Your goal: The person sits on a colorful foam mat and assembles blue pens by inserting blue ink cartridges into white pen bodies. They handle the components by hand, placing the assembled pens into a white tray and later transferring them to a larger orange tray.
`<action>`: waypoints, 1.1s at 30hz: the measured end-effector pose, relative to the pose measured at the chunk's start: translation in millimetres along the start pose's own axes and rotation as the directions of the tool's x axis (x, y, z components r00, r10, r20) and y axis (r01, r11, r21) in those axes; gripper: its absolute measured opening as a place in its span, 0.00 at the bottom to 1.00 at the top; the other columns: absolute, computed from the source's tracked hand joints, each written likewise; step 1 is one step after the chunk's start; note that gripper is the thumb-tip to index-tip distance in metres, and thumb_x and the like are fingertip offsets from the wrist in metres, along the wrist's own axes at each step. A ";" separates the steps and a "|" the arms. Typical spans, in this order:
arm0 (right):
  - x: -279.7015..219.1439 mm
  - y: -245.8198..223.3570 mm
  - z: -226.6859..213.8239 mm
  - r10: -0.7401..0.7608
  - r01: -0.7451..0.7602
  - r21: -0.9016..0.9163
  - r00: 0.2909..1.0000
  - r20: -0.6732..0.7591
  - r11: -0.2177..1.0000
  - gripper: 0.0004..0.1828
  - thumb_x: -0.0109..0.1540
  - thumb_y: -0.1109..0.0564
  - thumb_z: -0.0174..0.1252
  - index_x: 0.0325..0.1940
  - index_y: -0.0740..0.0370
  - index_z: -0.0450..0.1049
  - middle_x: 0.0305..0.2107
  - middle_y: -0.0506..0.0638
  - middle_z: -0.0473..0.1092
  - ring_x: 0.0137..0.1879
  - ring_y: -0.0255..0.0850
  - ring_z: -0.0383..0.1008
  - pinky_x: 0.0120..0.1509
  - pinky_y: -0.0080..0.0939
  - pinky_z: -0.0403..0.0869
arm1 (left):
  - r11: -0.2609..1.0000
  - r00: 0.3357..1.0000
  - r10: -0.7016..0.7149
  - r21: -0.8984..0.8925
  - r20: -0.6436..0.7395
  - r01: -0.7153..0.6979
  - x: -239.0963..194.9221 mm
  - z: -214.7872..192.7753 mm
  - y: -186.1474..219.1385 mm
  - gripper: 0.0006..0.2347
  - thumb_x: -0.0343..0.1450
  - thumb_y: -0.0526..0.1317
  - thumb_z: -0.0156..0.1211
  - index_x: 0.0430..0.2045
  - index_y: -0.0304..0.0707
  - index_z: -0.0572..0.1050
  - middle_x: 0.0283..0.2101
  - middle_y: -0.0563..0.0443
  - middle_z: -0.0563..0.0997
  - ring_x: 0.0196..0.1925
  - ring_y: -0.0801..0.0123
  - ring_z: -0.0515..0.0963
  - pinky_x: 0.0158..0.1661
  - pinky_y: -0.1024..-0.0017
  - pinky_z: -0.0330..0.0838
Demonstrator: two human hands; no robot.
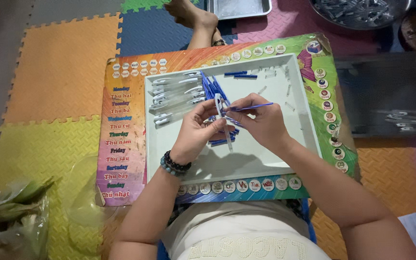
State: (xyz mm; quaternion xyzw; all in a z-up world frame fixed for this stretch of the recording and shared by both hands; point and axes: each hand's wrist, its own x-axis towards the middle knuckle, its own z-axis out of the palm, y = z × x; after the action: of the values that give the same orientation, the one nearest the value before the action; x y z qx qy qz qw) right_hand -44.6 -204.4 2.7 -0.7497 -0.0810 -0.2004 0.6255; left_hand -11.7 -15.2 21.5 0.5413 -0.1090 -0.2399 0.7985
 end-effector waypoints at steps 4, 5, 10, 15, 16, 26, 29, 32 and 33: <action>-0.6 -8.9 3.9 -0.060 0.060 -0.068 0.998 -0.009 0.996 0.08 0.61 0.64 0.71 0.38 0.67 0.76 0.33 0.57 0.80 0.39 0.44 0.84 0.41 0.36 0.81 | 0.999 1.000 0.014 0.048 0.002 -0.014 1.2 -2.6 -1.9 0.21 0.71 0.32 0.65 0.58 0.30 0.68 0.51 0.39 0.81 0.39 0.56 0.87 0.37 0.54 0.88; -0.3 -12.2 4.7 -0.071 0.070 -0.062 0.997 -0.008 0.996 0.09 0.61 0.66 0.71 0.37 0.68 0.75 0.33 0.59 0.80 0.39 0.46 0.84 0.41 0.37 0.82 | 0.998 1.000 0.016 0.058 0.001 -0.016 1.4 -2.8 -2.5 0.21 0.71 0.31 0.65 0.58 0.30 0.68 0.51 0.40 0.81 0.39 0.58 0.87 0.37 0.56 0.88; -1.3 -5.5 4.6 -0.082 0.081 -0.039 0.997 -0.018 0.996 0.09 0.62 0.66 0.69 0.38 0.68 0.73 0.34 0.58 0.80 0.41 0.45 0.84 0.42 0.37 0.82 | 0.999 0.999 0.030 0.038 -0.014 -0.030 -0.1 -1.0 -1.9 0.22 0.70 0.31 0.67 0.59 0.29 0.68 0.50 0.40 0.81 0.39 0.54 0.87 0.37 0.54 0.87; -0.6 -3.1 7.7 -0.125 0.123 -0.142 0.992 -0.006 0.982 0.10 0.61 0.66 0.69 0.36 0.68 0.72 0.32 0.58 0.80 0.38 0.47 0.84 0.40 0.38 0.83 | 0.998 1.000 0.027 0.056 -0.004 -0.027 0.5 -4.4 -4.1 0.22 0.70 0.31 0.66 0.58 0.29 0.67 0.50 0.38 0.80 0.40 0.51 0.87 0.39 0.51 0.87; -1.4 3.3 8.6 -0.142 0.140 -0.111 0.990 -0.007 0.984 0.10 0.62 0.66 0.69 0.36 0.68 0.72 0.32 0.59 0.79 0.39 0.48 0.84 0.40 0.38 0.82 | 0.995 1.000 0.023 0.100 0.011 -0.024 2.1 -6.0 -6.5 0.22 0.70 0.32 0.65 0.59 0.29 0.67 0.51 0.37 0.79 0.42 0.51 0.86 0.39 0.51 0.87; -1.9 -11.2 4.5 -0.626 0.676 -0.586 0.704 0.336 0.447 0.07 0.67 0.62 0.61 0.36 0.64 0.71 0.33 0.53 0.75 0.43 0.45 0.82 0.42 0.37 0.82 | 0.987 0.995 -0.014 0.160 -0.099 0.030 7.1 -9.1 -22.7 0.21 0.71 0.31 0.63 0.59 0.30 0.69 0.49 0.44 0.81 0.37 0.59 0.87 0.36 0.56 0.87; 2.5 -40.6 2.8 -0.514 0.600 -0.517 0.797 0.318 0.610 0.07 0.62 0.67 0.64 0.38 0.65 0.70 0.33 0.55 0.73 0.41 0.49 0.81 0.34 0.41 0.82 | 0.982 0.996 -0.039 0.180 -0.074 0.052 7.3 -9.7 -23.5 0.20 0.72 0.33 0.63 0.59 0.31 0.69 0.50 0.43 0.80 0.39 0.61 0.86 0.38 0.56 0.87; -1.5 11.8 9.7 -0.156 0.158 -0.126 0.987 0.024 0.979 0.07 0.65 0.66 0.62 0.46 0.64 0.74 0.39 0.56 0.77 0.44 0.48 0.82 0.44 0.41 0.82 | 0.992 0.994 -0.046 0.115 -0.095 0.057 4.0 -3.1 -11.9 0.19 0.72 0.31 0.62 0.59 0.31 0.71 0.52 0.41 0.80 0.41 0.52 0.86 0.37 0.50 0.87; 0.5 11.9 5.2 -0.155 0.158 -0.118 0.987 0.033 0.980 0.07 0.65 0.66 0.62 0.46 0.64 0.74 0.39 0.56 0.77 0.44 0.48 0.82 0.44 0.41 0.82 | 0.992 0.993 -0.045 0.114 -0.107 0.057 2.1 0.3 -9.0 0.19 0.72 0.31 0.62 0.59 0.31 0.71 0.52 0.41 0.80 0.41 0.52 0.86 0.37 0.50 0.87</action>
State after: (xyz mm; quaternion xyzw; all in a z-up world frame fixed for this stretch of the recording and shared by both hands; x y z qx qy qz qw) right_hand -38.7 -201.8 -8.6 -0.7797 -0.1350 -0.2447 0.5604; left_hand -12.3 -19.2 13.2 0.6015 -0.0672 -0.2248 0.7637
